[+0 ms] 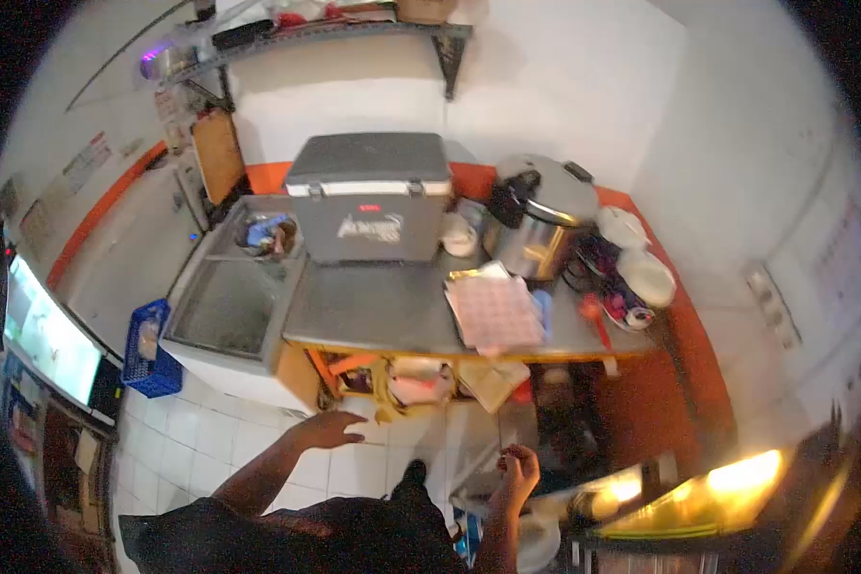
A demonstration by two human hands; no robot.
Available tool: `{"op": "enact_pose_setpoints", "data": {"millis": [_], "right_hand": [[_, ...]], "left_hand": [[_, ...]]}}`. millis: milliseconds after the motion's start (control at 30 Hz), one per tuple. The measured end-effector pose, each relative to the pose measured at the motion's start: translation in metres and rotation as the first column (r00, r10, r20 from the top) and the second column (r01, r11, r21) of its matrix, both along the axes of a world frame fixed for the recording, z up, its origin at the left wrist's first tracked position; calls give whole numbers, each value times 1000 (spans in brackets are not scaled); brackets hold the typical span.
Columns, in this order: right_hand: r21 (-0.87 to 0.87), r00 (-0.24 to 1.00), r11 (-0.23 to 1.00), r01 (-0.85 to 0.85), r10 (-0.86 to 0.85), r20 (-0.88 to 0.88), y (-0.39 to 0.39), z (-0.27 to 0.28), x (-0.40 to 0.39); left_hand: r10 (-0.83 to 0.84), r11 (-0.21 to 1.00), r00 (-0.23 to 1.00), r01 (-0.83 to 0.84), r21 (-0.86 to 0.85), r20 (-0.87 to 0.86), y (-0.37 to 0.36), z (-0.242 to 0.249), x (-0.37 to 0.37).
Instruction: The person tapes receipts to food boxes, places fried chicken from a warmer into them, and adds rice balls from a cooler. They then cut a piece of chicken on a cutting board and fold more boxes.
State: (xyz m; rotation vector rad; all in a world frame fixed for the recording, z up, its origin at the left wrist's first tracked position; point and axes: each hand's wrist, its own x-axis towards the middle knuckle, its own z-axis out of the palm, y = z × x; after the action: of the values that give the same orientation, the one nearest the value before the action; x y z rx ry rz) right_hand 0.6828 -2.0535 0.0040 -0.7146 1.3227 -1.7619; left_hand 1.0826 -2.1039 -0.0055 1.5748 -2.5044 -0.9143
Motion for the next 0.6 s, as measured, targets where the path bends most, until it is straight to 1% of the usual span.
{"op": "enact_pose_setpoints", "data": {"millis": [33, 67, 100, 133, 167, 200, 233, 267, 300, 333, 367, 400, 433, 467, 500, 533, 567, 600], "right_hand": [[56, 998, 998, -16, 19, -66, -34, 10, 10], [31, 997, 997, -70, 71, -16, -68, 22, 17], [43, 995, 995, -95, 96, -12, -100, 35, 29], [-19, 989, 991, -135, 134, -61, -133, 47, 38], [-85, 979, 981, -177, 166, -118, -164, 61, 46], [-110, 969, 968, -225, 211, -129, -191, 75, 60], [-112, 964, 963, -244, 228, -139, -212, 86, 73], [-153, 943, 936, -317, 294, -157, -233, 95, 88], [-192, 918, 902, -386, 355, -176, -256, 99, 102], [-142, 908, 906, -398, 367, -204, -276, 90, 113], [-148, 906, 903, -403, 370, -207, -293, 88, 126], [-115, 906, 907, -406, 383, -180, -308, 86, 141], [-73, 908, 912, -404, 390, -153, -319, 84, 154], [-64, 912, 914, -401, 393, -115, -329, 82, 165], [-43, 917, 921, -388, 381, -120, -336, 75, 171], [-3, 936, 942, -336, 333, -114, -346, 68, 177], [27, 952, 959, -281, 283, -114, -359, 64, 181], [60, 960, 968, -242, 248, -132, -370, 61, 183]], "left_hand": [[34, 994, 999, -32, -101, 22, -31, 22, 14], [142, 990, 989, -142, -19, 38, -65, 44, 26], [284, 958, 959, -283, -48, 15, -99, 52, 44], [418, 905, 908, -419, -75, -23, -135, 55, 60], [397, 885, 916, -399, -241, -59, -172, 65, 83], [370, 836, 925, -373, -403, -88, -207, 77, 105], [369, 759, 921, -377, -531, -125, -241, 98, 120], [363, 663, 919, -371, -650, -154, -274, 119, 138], [416, 544, 899, -364, -756, -133, -312, 132, 153], [468, 415, 876, -336, -845, -119, -349, 143, 169], [452, 390, 884, -313, -866, -116, -383, 153, 188], [431, 368, 896, -285, -885, -109, -416, 162, 208], [425, 374, 898, -285, -883, -109, -449, 167, 230], [386, 408, 921, -211, -888, -42, -480, 168, 255], [340, 448, 940, -141, -883, 23, -505, 159, 268], [295, 455, 955, -122, -882, 20, -505, 178, 269], [279, 456, 960, -126, -881, 7, -512, 184, 274], [162, 405, 971, 95, -909, 174, -519, 182, 284]]}}
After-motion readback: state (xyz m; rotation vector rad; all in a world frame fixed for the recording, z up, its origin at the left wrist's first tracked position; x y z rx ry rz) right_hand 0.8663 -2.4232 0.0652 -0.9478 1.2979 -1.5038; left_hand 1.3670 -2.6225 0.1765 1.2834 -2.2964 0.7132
